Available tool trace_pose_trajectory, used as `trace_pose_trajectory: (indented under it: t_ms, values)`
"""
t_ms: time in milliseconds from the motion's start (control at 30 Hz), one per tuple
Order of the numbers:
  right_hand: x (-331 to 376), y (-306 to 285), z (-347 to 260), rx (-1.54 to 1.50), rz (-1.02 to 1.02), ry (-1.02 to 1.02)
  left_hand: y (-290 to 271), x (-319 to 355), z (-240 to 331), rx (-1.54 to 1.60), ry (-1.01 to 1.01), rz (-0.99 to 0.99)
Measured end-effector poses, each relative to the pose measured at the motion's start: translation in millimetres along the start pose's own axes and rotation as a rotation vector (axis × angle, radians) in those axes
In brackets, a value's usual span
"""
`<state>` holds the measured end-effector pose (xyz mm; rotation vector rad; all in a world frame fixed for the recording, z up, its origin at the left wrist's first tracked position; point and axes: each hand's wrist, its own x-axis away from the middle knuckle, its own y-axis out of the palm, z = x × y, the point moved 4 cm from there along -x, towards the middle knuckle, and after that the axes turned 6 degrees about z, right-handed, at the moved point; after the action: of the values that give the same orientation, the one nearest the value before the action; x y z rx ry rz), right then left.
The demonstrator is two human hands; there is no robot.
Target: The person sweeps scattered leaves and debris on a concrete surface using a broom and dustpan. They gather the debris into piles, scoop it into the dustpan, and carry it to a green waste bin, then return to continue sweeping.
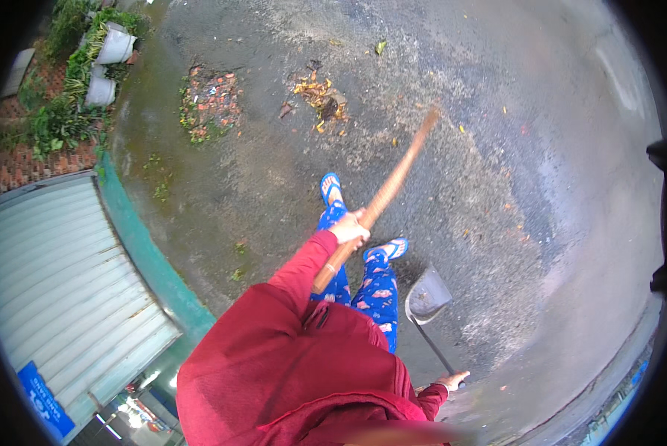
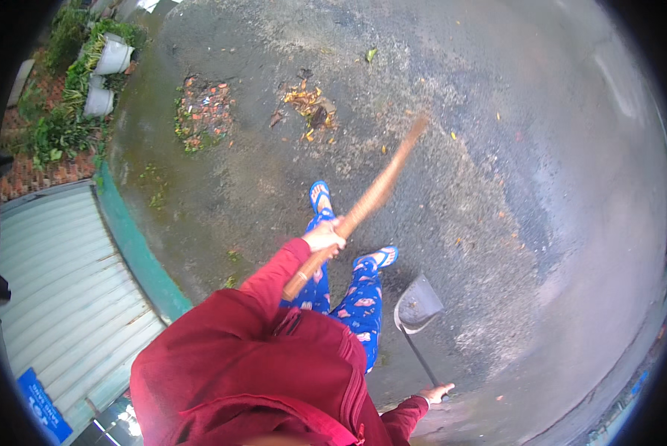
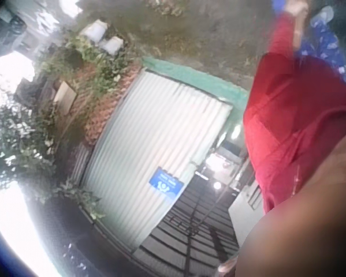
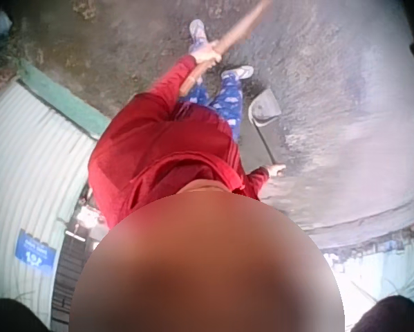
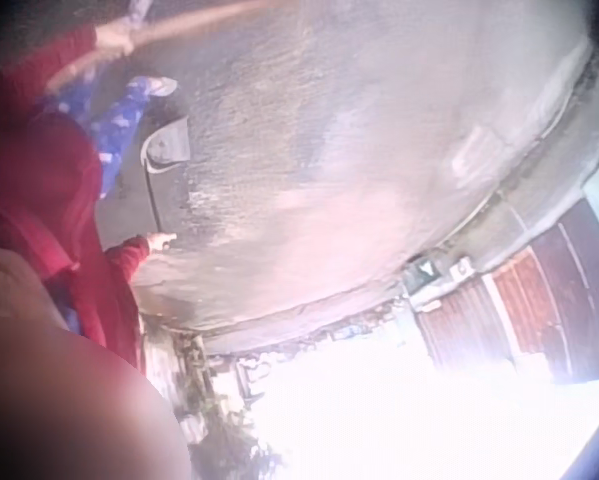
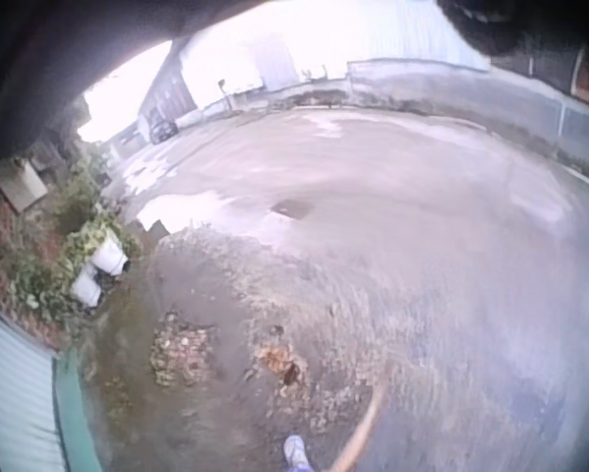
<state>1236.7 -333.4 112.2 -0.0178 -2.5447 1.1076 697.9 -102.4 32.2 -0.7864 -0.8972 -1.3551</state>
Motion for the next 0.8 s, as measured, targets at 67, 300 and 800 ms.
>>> trace_pose_trajectory:
  t_ms: [67,300,800]
  values:
    - [21.1,31.1,-4.0,0.088,-0.106,0.130,13.2,-43.3,5.3,0.032,-0.007,-0.119]
    - [167.8,120.4,-70.4,0.253,-0.458,0.143,-117.7,-135.1,13.9,0.298,-0.190,-0.294]
    - [412.3,283.1,-173.3,-0.072,-0.985,-0.223,-268.9,-64.7,17.2,-0.476,0.390,0.419]
